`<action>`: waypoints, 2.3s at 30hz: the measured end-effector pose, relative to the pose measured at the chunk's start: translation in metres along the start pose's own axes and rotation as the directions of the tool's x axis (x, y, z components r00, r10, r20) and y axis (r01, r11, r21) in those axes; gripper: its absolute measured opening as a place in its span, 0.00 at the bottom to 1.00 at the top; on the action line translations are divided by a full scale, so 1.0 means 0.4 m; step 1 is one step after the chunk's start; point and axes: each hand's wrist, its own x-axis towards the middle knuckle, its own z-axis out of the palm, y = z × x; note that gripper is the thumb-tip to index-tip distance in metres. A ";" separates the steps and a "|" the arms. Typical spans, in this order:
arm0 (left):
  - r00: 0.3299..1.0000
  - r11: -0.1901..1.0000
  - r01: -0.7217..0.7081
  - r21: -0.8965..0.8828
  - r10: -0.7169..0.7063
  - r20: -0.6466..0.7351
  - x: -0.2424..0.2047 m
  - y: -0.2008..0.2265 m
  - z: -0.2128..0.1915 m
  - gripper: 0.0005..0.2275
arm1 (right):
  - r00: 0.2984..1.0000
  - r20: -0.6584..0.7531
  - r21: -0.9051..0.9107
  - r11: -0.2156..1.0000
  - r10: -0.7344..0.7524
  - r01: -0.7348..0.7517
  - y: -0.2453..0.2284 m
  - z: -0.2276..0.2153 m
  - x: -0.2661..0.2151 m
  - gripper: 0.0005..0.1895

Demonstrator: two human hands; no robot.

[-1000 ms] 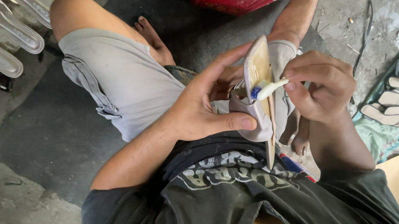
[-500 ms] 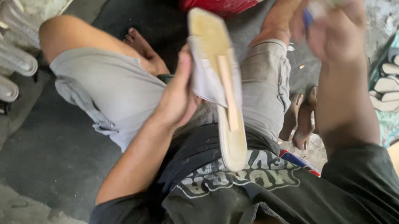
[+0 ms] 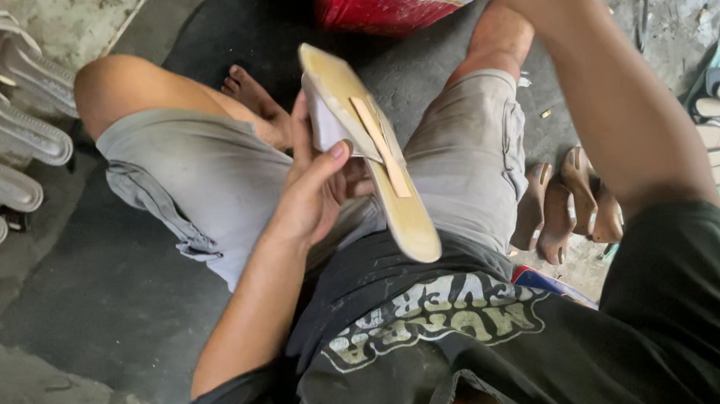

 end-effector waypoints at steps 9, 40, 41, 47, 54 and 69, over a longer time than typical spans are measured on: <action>0.970 0.971 -0.232 0.055 0.226 0.091 0.005 0.048 0.042 0.45 | 0.970 0.210 0.599 0.769 0.119 -0.224 -0.085 -0.203 -0.232 0.04; 0.938 0.963 -0.108 0.247 0.017 0.345 -0.047 0.068 0.153 0.44 | 0.993 -0.118 0.735 0.672 -0.006 0.092 -0.241 -0.245 -0.340 0.05; 0.937 0.966 -0.085 0.244 -0.006 0.349 -0.050 0.064 0.153 0.44 | 0.994 -0.101 0.739 0.672 0.040 0.048 -0.245 -0.246 -0.340 0.05; 0.931 0.974 -0.125 0.192 0.048 0.361 -0.051 0.062 0.149 0.45 | 0.986 -0.154 0.729 0.682 0.067 0.068 -0.269 -0.252 -0.332 0.06; 0.927 0.967 -0.056 0.247 -0.041 0.372 -0.063 0.062 0.145 0.45 | 0.985 -0.052 0.747 0.661 0.166 -0.071 -0.268 -0.260 -0.338 0.06; 0.974 0.984 -0.156 -0.091 0.168 0.151 -0.033 0.045 0.081 0.47 | 0.991 0.086 0.815 0.579 -0.106 -0.009 -0.283 -0.301 -0.339 0.08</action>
